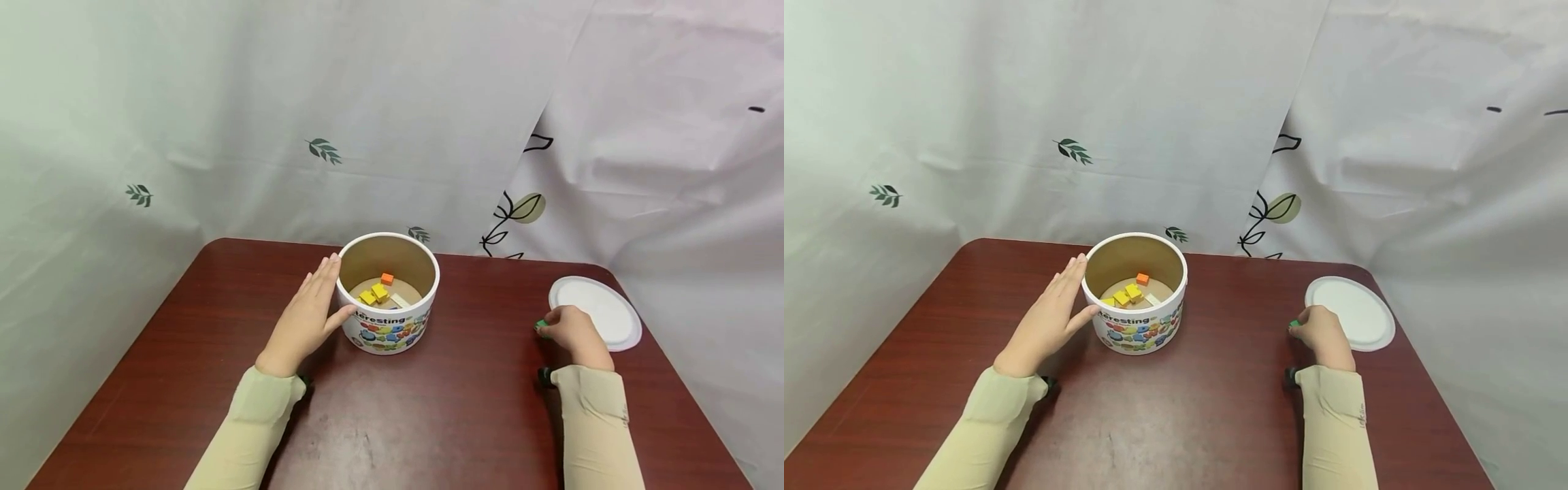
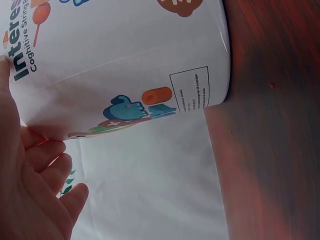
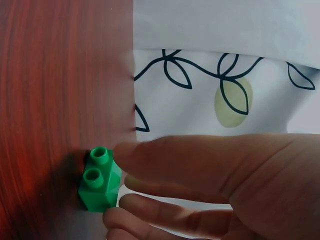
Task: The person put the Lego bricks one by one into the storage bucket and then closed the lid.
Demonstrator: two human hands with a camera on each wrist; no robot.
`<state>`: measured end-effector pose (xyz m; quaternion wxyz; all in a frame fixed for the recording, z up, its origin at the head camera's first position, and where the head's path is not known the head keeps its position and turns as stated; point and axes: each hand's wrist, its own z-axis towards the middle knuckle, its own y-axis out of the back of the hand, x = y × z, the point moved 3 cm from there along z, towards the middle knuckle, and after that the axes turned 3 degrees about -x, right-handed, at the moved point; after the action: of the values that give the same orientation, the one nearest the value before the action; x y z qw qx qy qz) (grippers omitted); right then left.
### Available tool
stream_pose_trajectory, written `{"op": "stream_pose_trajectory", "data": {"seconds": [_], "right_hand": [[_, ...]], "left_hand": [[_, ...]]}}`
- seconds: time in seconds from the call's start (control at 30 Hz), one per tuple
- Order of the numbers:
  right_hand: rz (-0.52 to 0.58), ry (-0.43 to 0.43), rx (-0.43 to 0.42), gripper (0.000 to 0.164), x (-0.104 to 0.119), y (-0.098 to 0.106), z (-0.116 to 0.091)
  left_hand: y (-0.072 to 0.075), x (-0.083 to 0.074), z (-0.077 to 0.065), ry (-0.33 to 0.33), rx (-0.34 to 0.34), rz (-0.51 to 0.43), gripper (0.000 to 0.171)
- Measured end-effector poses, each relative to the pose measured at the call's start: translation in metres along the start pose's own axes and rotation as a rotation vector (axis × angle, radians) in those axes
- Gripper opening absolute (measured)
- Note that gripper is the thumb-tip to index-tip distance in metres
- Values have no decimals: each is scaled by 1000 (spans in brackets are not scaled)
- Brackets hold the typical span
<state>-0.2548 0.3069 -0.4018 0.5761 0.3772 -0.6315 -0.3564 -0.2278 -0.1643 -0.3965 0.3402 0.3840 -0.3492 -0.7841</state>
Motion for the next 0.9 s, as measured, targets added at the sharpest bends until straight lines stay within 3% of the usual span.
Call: {"op": "stream_pose_trajectory", "data": {"seconds": [0.47, 0.9], "right_hand": [[-25, 4, 4, 17, 3, -10, 3], [-30, 42, -16, 17, 7, -14, 4]], "left_hand": [[-2, 2, 1, -10, -6, -2, 89], [-1, 1, 1, -3, 3, -5, 89]]}}
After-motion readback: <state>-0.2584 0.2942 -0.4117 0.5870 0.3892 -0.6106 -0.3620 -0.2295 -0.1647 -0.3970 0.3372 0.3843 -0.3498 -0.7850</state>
